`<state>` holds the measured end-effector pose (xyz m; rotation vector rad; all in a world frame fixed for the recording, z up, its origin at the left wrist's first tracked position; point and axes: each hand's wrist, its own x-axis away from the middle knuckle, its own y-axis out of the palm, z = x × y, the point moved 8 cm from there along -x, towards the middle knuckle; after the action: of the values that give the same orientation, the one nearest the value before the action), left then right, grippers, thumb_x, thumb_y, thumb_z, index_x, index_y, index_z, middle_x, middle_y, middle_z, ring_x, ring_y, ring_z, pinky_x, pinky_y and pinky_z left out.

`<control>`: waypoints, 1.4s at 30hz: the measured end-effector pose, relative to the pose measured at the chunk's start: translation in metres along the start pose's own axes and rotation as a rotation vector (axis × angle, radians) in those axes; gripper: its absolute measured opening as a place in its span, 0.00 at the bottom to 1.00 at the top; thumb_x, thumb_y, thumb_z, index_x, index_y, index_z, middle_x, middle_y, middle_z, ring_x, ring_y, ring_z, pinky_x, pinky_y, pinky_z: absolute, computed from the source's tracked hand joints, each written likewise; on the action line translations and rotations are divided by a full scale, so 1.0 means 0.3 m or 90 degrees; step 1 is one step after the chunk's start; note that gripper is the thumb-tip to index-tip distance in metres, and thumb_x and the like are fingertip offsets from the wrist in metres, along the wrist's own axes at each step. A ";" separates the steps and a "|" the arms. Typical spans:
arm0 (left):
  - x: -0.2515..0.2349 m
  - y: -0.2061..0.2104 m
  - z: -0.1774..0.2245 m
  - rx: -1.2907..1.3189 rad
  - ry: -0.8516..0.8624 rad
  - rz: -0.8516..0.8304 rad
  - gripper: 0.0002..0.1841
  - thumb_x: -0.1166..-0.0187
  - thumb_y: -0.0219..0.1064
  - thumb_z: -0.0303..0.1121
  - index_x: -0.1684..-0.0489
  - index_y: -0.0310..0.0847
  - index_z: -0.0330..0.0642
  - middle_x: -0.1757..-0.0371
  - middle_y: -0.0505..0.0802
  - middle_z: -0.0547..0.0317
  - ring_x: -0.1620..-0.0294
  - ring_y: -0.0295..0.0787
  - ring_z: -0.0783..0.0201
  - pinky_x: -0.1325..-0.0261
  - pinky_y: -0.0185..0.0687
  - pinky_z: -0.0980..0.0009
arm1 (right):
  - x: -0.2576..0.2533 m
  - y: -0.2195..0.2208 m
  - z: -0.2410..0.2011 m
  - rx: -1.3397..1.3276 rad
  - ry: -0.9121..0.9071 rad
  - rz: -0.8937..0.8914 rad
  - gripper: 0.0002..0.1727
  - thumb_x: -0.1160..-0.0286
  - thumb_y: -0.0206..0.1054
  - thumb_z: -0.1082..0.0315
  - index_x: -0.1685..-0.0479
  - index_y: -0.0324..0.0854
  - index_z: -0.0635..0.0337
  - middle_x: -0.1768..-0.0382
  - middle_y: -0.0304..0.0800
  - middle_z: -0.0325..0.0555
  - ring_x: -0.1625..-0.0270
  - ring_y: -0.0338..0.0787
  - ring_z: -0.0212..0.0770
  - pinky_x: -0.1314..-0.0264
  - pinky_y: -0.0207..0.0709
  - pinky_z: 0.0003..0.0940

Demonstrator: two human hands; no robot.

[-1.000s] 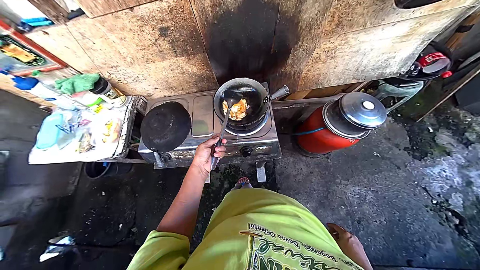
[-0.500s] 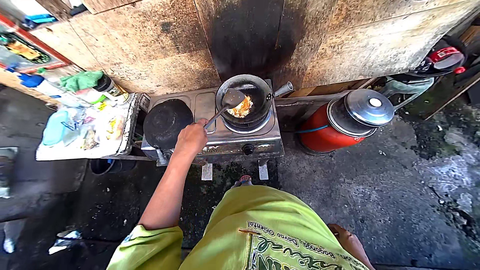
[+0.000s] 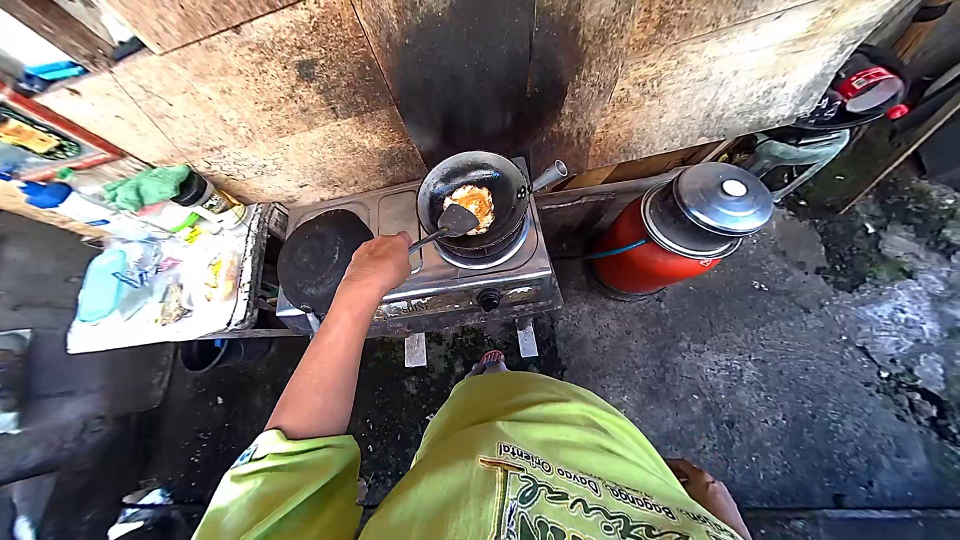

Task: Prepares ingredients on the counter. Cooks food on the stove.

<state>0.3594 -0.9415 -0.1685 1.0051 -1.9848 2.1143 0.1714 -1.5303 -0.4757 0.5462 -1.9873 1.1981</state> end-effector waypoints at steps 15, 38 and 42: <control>-0.120 0.240 0.047 0.172 0.008 0.040 0.24 0.08 0.53 0.33 0.15 0.74 0.54 0.34 0.91 0.37 0.32 0.87 0.36 0.30 0.76 0.35 | -0.031 0.006 0.027 0.005 -0.005 0.012 0.17 0.15 0.67 0.64 0.33 0.87 0.61 0.42 0.95 0.59 0.36 0.92 0.62 0.28 0.77 0.66; -0.064 0.202 0.028 0.183 -0.014 0.016 0.23 0.11 0.56 0.31 0.18 0.77 0.52 0.34 0.91 0.40 0.30 0.86 0.38 0.28 0.75 0.36 | -0.055 -0.009 0.018 0.005 -0.003 -0.004 0.18 0.15 0.67 0.63 0.32 0.86 0.61 0.41 0.95 0.58 0.35 0.91 0.61 0.27 0.76 0.66; -0.008 0.168 0.004 0.349 -0.001 0.074 0.21 0.09 0.57 0.32 0.19 0.76 0.47 0.45 0.93 0.39 0.47 0.91 0.41 0.41 0.81 0.40 | -0.070 0.004 0.040 -0.026 -0.005 0.006 0.18 0.15 0.68 0.64 0.33 0.86 0.62 0.41 0.94 0.60 0.34 0.91 0.62 0.25 0.76 0.65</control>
<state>0.3379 -0.9498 -0.2134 0.9624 -1.5180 2.8026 0.1794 -1.5408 -0.4959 0.5228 -2.0184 1.1594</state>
